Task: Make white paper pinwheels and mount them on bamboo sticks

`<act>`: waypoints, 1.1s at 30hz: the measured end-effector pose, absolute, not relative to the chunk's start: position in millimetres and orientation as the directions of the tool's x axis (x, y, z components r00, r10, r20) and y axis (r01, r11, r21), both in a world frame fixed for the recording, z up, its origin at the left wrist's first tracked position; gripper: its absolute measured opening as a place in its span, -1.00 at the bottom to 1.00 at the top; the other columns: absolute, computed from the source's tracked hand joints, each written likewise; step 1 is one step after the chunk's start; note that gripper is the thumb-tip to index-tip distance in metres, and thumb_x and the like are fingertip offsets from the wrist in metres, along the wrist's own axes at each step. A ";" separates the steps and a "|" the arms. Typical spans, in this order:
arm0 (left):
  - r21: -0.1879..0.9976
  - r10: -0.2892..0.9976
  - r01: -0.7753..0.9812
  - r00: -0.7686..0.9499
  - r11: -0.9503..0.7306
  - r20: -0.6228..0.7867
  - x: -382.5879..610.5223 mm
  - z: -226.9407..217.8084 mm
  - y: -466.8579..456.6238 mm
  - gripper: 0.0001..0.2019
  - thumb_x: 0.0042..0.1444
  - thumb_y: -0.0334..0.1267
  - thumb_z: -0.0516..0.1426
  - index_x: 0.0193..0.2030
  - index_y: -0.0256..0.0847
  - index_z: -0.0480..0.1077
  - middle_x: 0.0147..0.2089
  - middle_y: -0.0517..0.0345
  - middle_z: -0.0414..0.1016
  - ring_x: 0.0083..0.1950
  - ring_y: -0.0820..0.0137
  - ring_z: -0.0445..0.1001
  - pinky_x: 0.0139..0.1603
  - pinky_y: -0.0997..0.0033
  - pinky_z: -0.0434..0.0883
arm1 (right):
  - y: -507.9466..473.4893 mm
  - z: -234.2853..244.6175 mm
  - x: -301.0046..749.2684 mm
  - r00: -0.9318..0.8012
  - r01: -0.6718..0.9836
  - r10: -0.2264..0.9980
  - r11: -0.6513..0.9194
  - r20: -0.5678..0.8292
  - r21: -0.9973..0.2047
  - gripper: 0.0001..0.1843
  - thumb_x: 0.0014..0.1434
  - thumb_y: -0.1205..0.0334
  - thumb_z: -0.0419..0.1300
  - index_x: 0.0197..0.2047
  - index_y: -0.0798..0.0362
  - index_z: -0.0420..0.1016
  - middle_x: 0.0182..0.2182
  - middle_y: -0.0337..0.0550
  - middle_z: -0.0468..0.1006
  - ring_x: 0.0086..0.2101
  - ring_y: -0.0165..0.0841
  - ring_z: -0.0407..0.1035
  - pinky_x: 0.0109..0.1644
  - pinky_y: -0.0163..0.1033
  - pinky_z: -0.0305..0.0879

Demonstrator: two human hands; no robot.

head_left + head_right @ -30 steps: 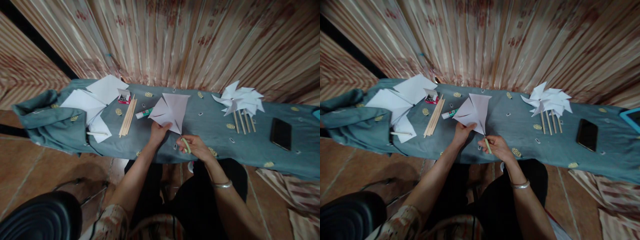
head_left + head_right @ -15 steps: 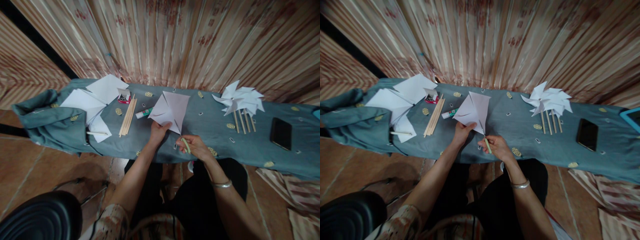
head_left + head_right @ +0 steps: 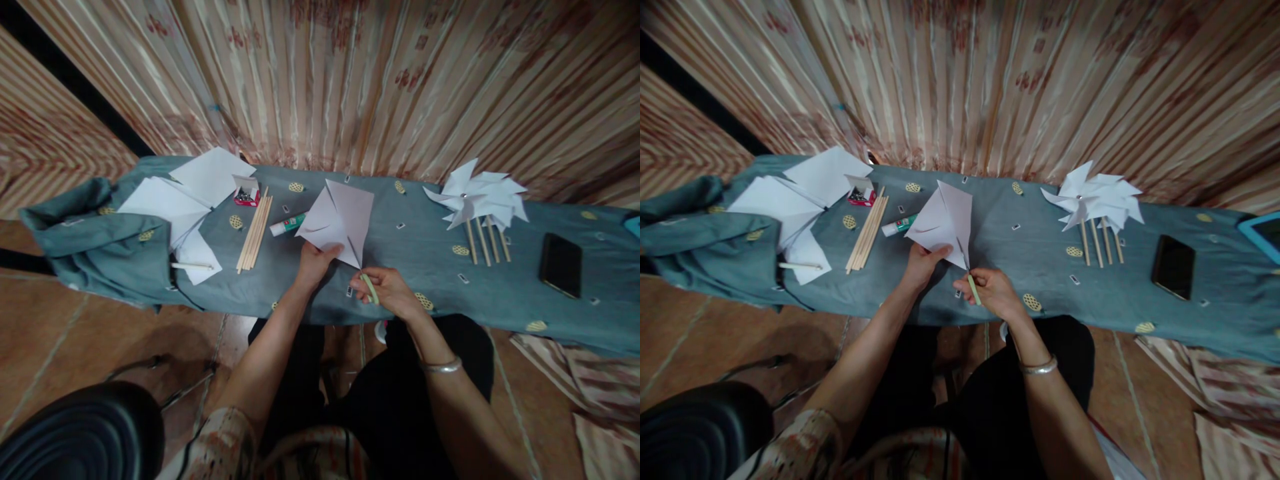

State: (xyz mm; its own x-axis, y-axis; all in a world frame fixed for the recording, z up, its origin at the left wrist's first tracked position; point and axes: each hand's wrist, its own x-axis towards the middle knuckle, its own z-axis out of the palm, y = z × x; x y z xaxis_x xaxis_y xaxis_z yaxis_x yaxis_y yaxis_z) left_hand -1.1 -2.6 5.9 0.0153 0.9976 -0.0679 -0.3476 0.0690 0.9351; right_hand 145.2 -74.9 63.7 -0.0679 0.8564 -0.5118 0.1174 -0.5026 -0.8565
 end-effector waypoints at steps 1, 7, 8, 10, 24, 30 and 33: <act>0.937 0.997 -0.342 0.027 0.072 -0.067 -1.2 6.0 -2.7 -0.64 -0.27 -0.28 0.35 -0.25 -0.29 0.49 -0.23 0.05 0.62 -0.24 0.32 0.53 -0.10 0.33 0.43 | -74.6 63.8 145.4 -0.069 0.122 0.860 -0.496 -0.506 -0.860 -0.47 -0.40 -0.14 0.49 -0.49 0.09 0.49 -0.69 -0.32 0.46 -0.67 -0.54 0.27 -0.64 -0.44 0.11; 0.949 0.996 -0.308 0.063 0.072 -0.055 -1.8 8.2 -3.7 -0.66 -0.26 -0.28 0.35 -0.27 -0.30 0.49 -0.25 0.06 0.61 -0.25 0.31 0.53 -0.10 0.31 0.44 | -72.3 61.4 147.6 -0.068 0.188 0.878 -0.455 -0.474 -0.871 -0.49 -0.32 -0.18 0.46 -0.56 0.08 0.44 -0.66 -0.25 0.49 -0.65 -0.50 0.30 -0.63 -0.41 0.15; 0.949 0.996 -0.307 0.065 0.072 -0.055 -1.8 8.4 -3.9 -0.66 -0.26 -0.28 0.35 -0.27 -0.30 0.49 -0.25 0.06 0.61 -0.25 0.31 0.53 -0.10 0.31 0.44 | -72.1 61.1 147.8 -0.068 0.195 0.880 -0.450 -0.470 -0.871 -0.49 -0.32 -0.18 0.45 -0.56 0.07 0.43 -0.66 -0.24 0.49 -0.65 -0.49 0.30 -0.63 -0.41 0.15; 0.950 0.996 -0.304 0.067 0.074 -0.057 -1.8 8.7 -4.3 -0.67 -0.25 -0.28 0.35 -0.27 -0.29 0.49 -0.25 0.05 0.62 -0.25 0.30 0.54 -0.10 0.31 0.45 | -71.9 60.6 147.8 -0.072 0.195 0.880 -0.449 -0.469 -0.872 -0.50 -0.32 -0.18 0.45 -0.56 0.07 0.43 -0.66 -0.25 0.49 -0.65 -0.49 0.30 -0.63 -0.40 0.16; 0.947 0.996 -0.310 0.070 0.083 -0.064 -1.2 10.0 -4.1 -0.63 -0.28 -0.27 0.35 -0.24 -0.30 0.50 -0.23 0.05 0.62 -0.22 0.29 0.54 -0.08 0.27 0.45 | -73.3 56.6 147.5 -0.067 0.224 0.899 -0.409 -0.433 -0.885 -0.48 -0.28 -0.23 0.42 -0.55 0.05 0.42 -0.65 -0.26 0.49 -0.65 -0.47 0.31 -0.62 -0.38 0.16; 0.956 0.993 -0.279 0.094 0.092 -0.068 -2.1 10.5 -4.0 -0.66 -0.28 -0.26 0.35 -0.28 -0.30 0.51 -0.27 0.07 0.62 -0.25 0.29 0.53 -0.11 0.28 0.45 | -72.5 54.0 148.4 -0.055 0.257 0.911 -0.382 -0.408 -0.888 -0.48 -0.23 -0.24 0.39 -0.56 0.06 0.43 -0.65 -0.21 0.50 -0.65 -0.46 0.32 -0.64 -0.39 0.13; 0.954 0.993 -0.285 0.097 0.098 -0.073 -2.3 12.1 -4.3 -0.66 -0.28 -0.27 0.35 -0.29 -0.30 0.51 -0.28 0.07 0.62 -0.27 0.30 0.53 -0.12 0.29 0.45 | -72.2 52.5 148.3 -0.056 0.250 0.912 -0.380 -0.405 -0.890 -0.49 -0.22 -0.24 0.39 -0.53 0.06 0.44 -0.65 -0.22 0.50 -0.65 -0.46 0.32 -0.64 -0.40 0.13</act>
State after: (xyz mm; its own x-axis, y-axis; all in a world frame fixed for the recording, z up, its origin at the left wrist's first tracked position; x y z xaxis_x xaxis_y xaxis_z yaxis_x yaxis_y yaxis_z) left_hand -2.3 -4.3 12.1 0.0971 0.9926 -0.0726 -0.2850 0.0976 0.9535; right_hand 148.3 -72.2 52.5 -0.0561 0.9125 -0.4053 0.2505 -0.3801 -0.8904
